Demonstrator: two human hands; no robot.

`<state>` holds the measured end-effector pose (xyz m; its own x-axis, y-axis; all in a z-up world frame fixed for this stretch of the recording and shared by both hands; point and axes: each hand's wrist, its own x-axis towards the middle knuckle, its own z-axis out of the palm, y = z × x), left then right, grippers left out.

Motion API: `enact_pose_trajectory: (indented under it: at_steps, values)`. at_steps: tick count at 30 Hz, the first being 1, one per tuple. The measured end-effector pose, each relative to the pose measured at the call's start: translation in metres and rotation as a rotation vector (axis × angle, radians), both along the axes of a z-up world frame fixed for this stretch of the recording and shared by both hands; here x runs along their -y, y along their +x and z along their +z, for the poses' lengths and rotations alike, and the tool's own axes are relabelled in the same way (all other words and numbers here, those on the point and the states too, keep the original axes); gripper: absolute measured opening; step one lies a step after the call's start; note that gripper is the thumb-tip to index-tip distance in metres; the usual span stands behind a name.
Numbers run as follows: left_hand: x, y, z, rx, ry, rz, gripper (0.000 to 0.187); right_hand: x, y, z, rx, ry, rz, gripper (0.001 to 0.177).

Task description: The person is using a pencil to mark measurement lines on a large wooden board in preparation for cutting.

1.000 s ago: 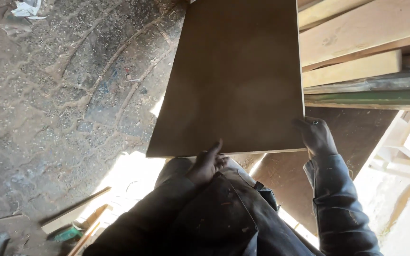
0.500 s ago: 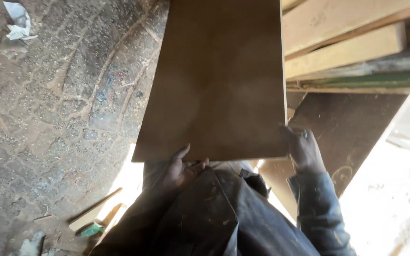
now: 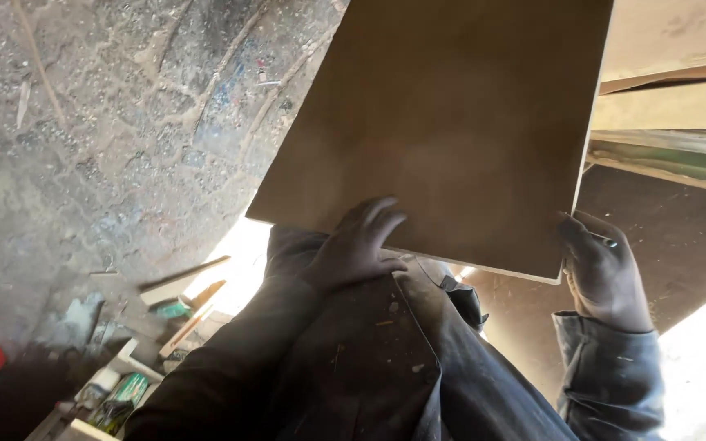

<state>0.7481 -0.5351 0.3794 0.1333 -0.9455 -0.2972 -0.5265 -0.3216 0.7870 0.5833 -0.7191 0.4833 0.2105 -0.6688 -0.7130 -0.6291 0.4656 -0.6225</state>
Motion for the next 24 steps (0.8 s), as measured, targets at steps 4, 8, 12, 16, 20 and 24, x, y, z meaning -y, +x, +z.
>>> enact_pose_trajectory:
  at_steps: [4,8,12,16,20,24]
  values:
    - [0.020,-0.007,-0.027,0.164,-0.293,-0.160,0.074,0.030,-0.048,-0.016,0.192,0.105,-0.005,0.035]
    - [0.020,0.004,-0.041,0.125,-0.387,-0.182,0.079,0.040,-0.059,0.031,0.115,-0.043,0.102,0.062]
    - [0.013,0.009,-0.049,0.157,-0.456,-0.131,0.057,0.038,-0.105,0.034,0.174,-0.131,0.106,0.062]
    - [0.018,0.021,-0.047,0.242,-0.512,-0.141,0.049,0.017,-0.101,0.029,0.244,-0.077,-0.067,0.074]
    - [0.020,0.021,-0.053,0.216,-0.471,-0.139,0.058,-0.005,-0.049,0.043,0.375,0.038,-0.223,0.039]
    - [0.020,0.024,-0.052,0.248,-0.539,-0.084,0.042,-0.017,-0.011,0.045,0.174,0.073,-0.234,0.014]
